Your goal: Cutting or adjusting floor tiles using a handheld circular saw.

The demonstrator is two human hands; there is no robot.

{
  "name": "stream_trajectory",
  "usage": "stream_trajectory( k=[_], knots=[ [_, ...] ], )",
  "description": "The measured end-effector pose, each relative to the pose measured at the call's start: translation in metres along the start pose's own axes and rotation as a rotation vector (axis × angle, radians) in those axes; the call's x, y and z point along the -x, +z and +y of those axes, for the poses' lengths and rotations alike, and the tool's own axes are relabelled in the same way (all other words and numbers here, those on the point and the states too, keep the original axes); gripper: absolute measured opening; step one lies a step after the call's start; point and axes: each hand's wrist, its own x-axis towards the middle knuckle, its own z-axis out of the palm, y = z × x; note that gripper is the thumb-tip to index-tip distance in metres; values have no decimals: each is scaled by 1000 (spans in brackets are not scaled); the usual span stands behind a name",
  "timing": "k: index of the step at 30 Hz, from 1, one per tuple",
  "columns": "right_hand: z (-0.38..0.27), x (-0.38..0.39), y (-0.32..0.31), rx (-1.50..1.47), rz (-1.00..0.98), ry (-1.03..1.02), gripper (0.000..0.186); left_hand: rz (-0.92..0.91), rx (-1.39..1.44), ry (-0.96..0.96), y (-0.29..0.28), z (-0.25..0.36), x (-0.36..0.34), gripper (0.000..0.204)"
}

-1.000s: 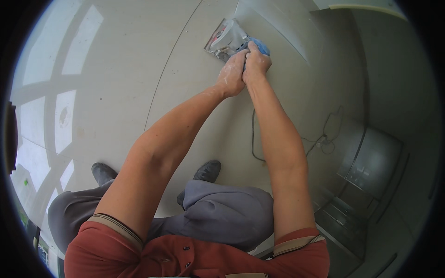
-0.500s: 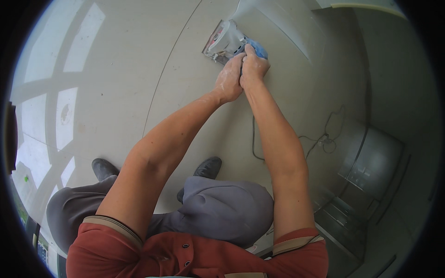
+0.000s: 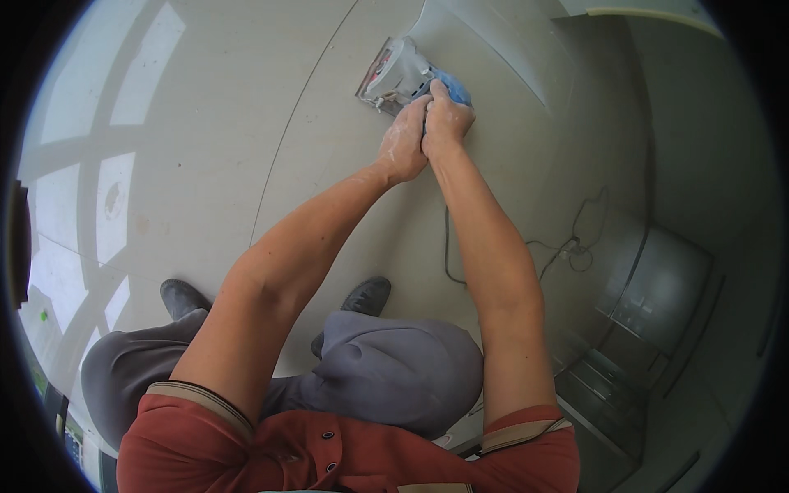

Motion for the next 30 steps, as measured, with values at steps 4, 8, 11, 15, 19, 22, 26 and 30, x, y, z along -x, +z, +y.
stream_trajectory(
  k=[4, 8, 11, 15, 19, 22, 26, 30],
  knots=[
    [0, 4, 1, 4, -9, -8, 18, 4, 8, -12, -1, 0, 2, 65],
    [-1, 5, 3, -14, 5, -13, 18, 5, 11, -15, 0, 1, 3, 66],
    [-1, 5, 2, -8, 6, -7, 18, 63, 4, 21, 3, 2, 3, 63],
    [-3, 6, 3, 2, 13, -3, 19, 72, 12, 15, 4, 1, 5, 62],
    [-4, 5, 1, 33, 3, -3, 20, 34, 6, -13, 2, 1, 3, 64],
    [-4, 4, 1, 17, 17, 8, 20, 29, 11, -23, 3, 4, 2, 64],
    [-5, 8, 2, 13, 4, 32, 21, 16, 3, -51, 1, 4, 4, 64],
    [-6, 7, 1, 19, 4, 60, 15, 14, -23, -30, -1, 5, 2, 65]
  ],
)
